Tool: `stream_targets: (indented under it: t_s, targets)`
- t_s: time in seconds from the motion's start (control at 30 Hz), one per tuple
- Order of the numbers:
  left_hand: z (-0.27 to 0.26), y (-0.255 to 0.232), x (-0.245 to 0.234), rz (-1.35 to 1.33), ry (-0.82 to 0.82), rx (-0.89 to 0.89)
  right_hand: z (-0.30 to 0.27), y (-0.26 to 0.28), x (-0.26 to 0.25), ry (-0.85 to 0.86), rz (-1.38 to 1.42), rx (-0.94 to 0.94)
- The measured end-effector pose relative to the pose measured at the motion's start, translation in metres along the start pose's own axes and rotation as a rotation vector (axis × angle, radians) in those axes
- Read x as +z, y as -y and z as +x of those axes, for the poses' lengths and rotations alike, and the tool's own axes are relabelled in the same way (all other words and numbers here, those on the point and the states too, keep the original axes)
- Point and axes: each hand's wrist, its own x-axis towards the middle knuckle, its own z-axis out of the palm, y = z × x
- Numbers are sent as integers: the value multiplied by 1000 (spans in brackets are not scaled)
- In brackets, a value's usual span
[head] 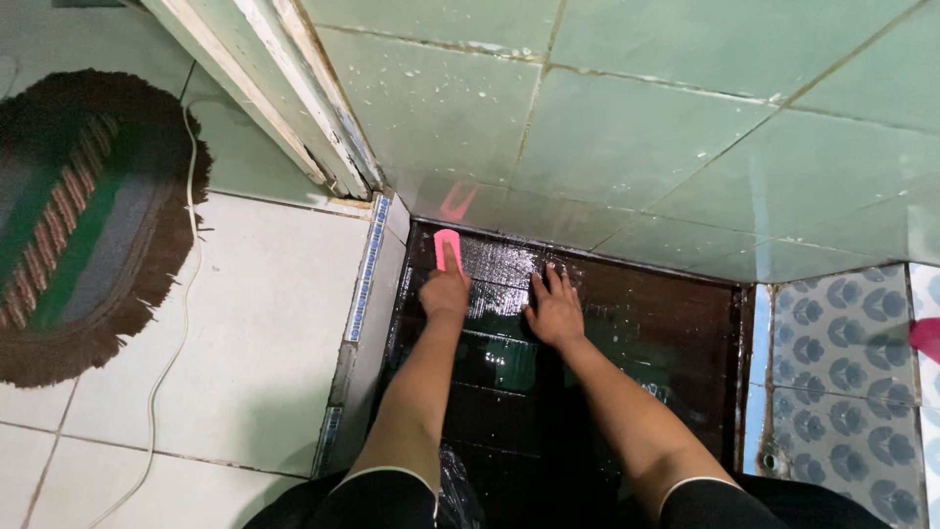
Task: The person cleans a section of the restroom floor by pouring water from a green plastic scoop and scrubbing the surface with a small pink brush.
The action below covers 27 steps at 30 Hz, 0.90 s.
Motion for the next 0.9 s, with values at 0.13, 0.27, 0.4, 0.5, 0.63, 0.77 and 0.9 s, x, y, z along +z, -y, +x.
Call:
stream_targets:
  t_s: [0.13, 0.27, 0.4, 0.5, 0.63, 0.77, 0.9]
  targets:
    - [-20, -43, 36, 68, 15, 370, -2, 4, -4, 38, -31, 16]
    - [-13, -20, 22, 22, -54, 334, 0, 5, -10, 74, -6, 15]
    - [-1, 32, -14, -100, -64, -105, -2, 2, -12, 138, -25, -2]
    - [-2, 10, -8, -213, -54, -102, 0, 3, -16, 159, -17, -10]
    - [-21, -51, 23, -58, 141, 376, -5, 0, -18, 199, 1, -6]
    - [-9, -27, 12, 32, 70, 332, -8, -1, -19, 210, 18, -28]
    - [6, 35, -21, -69, 60, -97, -9, -3, -21, 215, 39, -56]
